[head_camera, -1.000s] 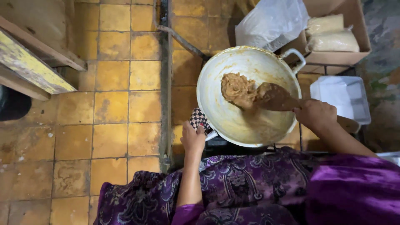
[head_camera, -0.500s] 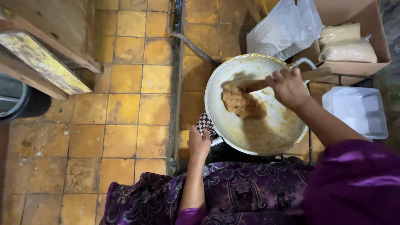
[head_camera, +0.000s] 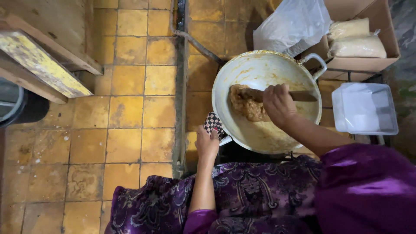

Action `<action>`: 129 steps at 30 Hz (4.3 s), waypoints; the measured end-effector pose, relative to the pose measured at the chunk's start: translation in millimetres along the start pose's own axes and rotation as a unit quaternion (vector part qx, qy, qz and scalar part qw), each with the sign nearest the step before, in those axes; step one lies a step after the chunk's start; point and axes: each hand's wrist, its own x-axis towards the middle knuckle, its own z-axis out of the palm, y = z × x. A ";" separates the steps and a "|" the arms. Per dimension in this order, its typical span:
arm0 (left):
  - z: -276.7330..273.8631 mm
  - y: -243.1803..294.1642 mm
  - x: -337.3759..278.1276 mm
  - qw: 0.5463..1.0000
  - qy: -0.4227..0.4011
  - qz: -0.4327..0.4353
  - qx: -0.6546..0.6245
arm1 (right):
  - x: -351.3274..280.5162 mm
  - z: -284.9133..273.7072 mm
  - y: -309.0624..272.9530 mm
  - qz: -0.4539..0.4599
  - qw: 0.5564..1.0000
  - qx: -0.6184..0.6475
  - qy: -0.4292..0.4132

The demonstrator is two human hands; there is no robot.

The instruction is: Stirring a thick brown paste in a large pan using a wooden paddle

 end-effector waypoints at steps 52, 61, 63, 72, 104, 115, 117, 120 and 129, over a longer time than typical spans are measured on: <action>14.6 -10.7 5.7 0.998 0.062 0.010 0.000 | -114.4 22.6 112.9 0.152 0.846 0.198 -0.472; 0.8 -6.0 11.0 1.000 -0.004 0.014 0.025 | -48.6 71.3 42.6 0.194 0.861 0.376 -0.284; 4.0 -10.7 10.4 0.999 -0.008 0.011 0.040 | -42.6 48.1 35.5 0.122 0.976 0.176 0.024; -13.7 12.2 -6.7 1.000 -0.011 0.022 0.006 | -65.7 -26.5 -7.1 -0.020 0.997 0.059 0.050; -10.0 6.2 13.7 0.999 0.037 0.017 0.018 | -66.2 40.3 114.5 0.128 0.903 0.183 -0.366; -12.4 -1.8 16.1 0.999 0.028 0.025 0.014 | -77.7 19.0 30.2 0.100 0.772 0.475 -0.410; -20.5 10.4 9.8 0.999 0.017 0.029 -0.001 | -71.2 9.0 0.8 0.182 0.683 0.582 -0.402; -19.5 6.6 12.1 0.999 0.012 0.037 0.001 | -61.7 71.5 -80.4 0.273 0.622 0.610 -0.407; -29.7 16.9 4.2 1.000 -0.006 0.013 0.025 | 10.9 -19.9 -72.5 0.406 -0.112 0.898 -0.129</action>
